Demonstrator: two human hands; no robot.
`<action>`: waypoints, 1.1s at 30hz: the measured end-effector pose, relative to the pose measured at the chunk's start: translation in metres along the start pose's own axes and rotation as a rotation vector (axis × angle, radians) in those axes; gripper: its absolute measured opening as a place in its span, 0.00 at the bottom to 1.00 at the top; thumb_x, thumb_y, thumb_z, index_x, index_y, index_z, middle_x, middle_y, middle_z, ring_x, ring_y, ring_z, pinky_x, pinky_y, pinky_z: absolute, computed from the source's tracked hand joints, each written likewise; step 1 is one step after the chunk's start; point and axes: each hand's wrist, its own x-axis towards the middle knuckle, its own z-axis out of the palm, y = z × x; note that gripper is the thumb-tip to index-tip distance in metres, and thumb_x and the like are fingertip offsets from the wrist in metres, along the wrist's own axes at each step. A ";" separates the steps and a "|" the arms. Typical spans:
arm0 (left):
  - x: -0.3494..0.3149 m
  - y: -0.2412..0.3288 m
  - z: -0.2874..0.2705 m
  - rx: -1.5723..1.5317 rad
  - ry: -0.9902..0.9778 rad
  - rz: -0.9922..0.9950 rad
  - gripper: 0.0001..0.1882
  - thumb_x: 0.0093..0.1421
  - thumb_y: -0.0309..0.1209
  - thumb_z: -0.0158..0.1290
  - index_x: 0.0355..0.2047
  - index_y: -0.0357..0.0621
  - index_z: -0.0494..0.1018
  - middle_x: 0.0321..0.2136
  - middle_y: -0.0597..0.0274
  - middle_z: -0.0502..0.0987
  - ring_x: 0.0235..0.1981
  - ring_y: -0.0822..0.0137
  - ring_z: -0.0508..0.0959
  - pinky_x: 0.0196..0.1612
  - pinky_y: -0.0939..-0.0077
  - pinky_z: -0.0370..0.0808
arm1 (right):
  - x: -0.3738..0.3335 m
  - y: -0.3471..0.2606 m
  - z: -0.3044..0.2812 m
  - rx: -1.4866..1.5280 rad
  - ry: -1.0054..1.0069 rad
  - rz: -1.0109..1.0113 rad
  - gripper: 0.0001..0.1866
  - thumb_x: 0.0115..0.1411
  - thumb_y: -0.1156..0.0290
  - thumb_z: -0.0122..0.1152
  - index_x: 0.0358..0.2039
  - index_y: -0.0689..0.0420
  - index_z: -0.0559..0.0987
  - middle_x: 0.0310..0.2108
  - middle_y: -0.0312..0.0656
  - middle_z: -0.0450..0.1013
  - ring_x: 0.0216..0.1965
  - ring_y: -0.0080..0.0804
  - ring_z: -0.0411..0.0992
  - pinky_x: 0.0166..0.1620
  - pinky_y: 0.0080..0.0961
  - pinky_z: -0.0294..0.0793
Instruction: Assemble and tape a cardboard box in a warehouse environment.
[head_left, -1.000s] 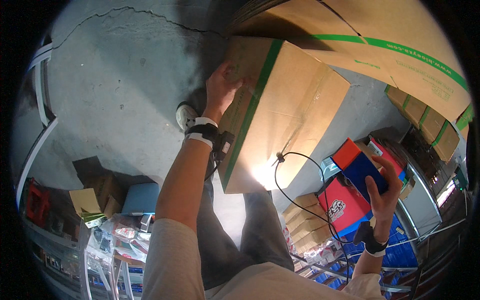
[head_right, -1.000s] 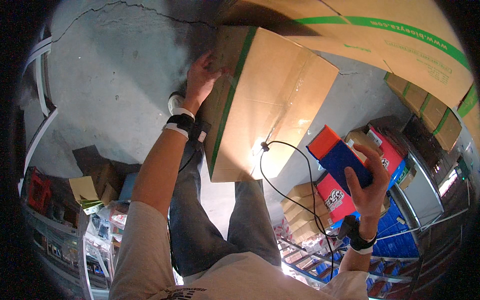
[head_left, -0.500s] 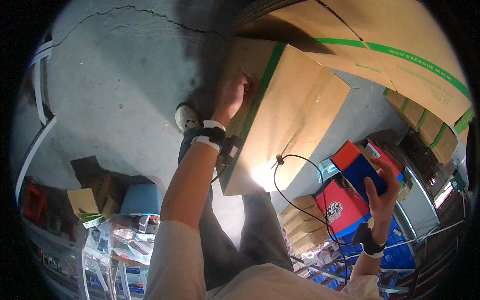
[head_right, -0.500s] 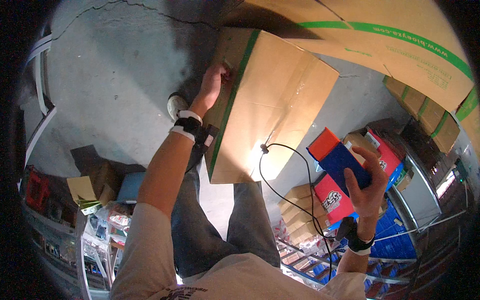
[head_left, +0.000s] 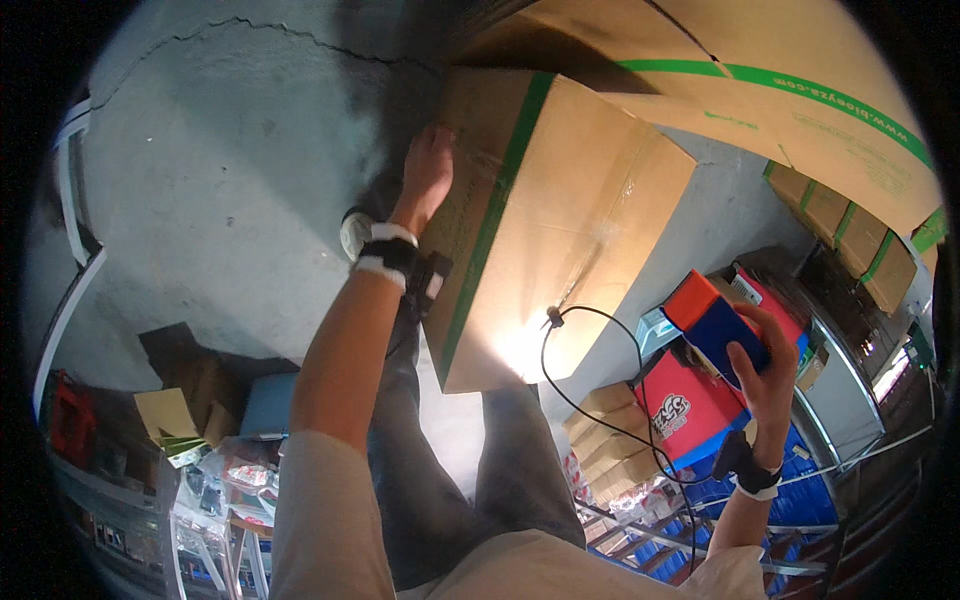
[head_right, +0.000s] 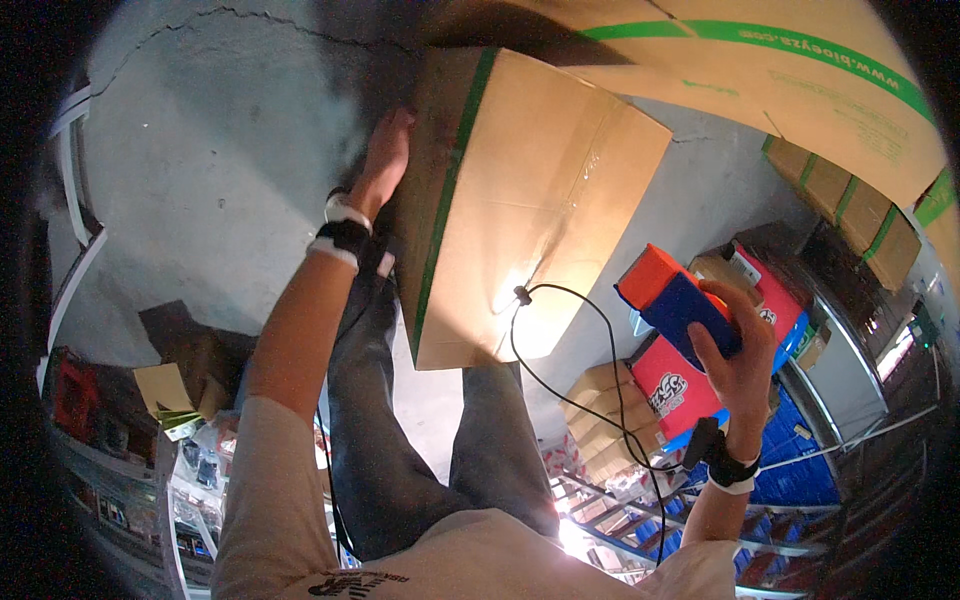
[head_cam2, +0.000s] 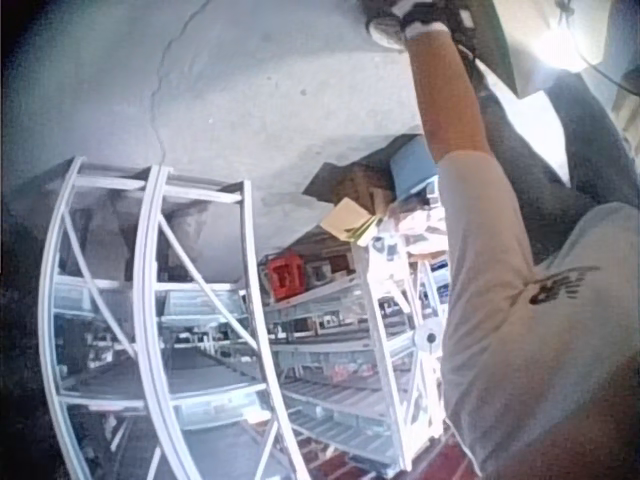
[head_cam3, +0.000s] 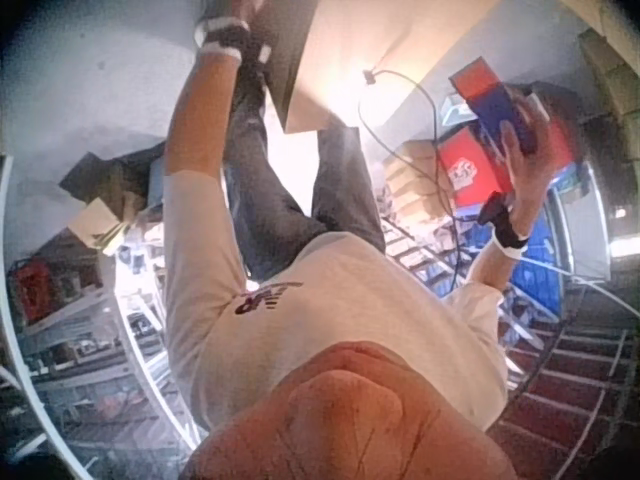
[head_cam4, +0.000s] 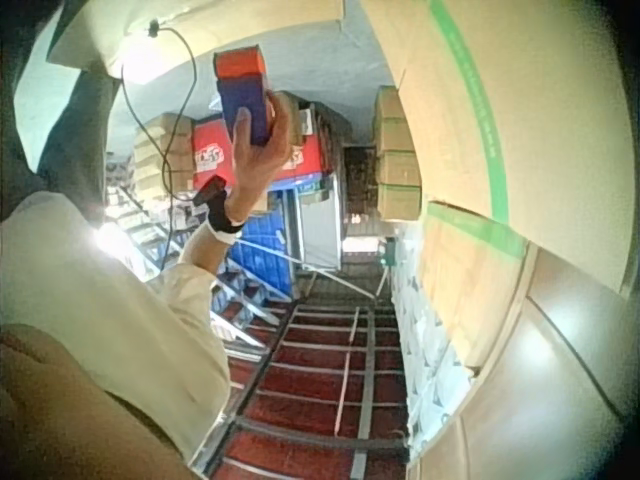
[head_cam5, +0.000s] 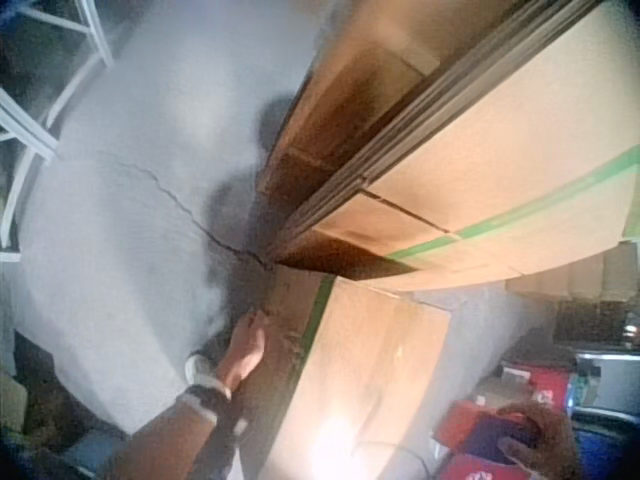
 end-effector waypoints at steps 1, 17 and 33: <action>-0.010 0.008 -0.009 0.029 0.114 0.052 0.18 0.72 0.37 0.39 0.45 0.36 0.73 0.47 0.34 0.76 0.51 0.34 0.73 0.52 0.48 0.71 | 0.003 0.005 0.000 0.014 0.007 -0.009 0.24 0.59 0.66 0.70 0.54 0.58 0.78 0.25 0.37 0.73 0.23 0.22 0.67 0.28 0.20 0.65; -0.117 0.065 0.032 0.045 0.338 0.402 0.24 0.74 0.42 0.47 0.60 0.35 0.69 0.50 0.36 0.77 0.51 0.38 0.77 0.54 0.54 0.73 | 0.078 0.099 0.053 0.073 -0.241 -0.051 0.20 0.65 0.57 0.67 0.32 0.64 0.74 0.19 0.48 0.69 0.21 0.28 0.67 0.27 0.31 0.68; -0.106 0.105 0.078 0.767 0.868 0.605 0.28 0.75 0.42 0.39 0.67 0.36 0.64 0.69 0.33 0.58 0.69 0.35 0.58 0.70 0.43 0.55 | 0.151 0.120 0.108 -0.073 -0.234 -0.304 0.33 0.56 0.34 0.62 0.33 0.58 0.84 0.28 0.54 0.81 0.32 0.55 0.81 0.39 0.48 0.80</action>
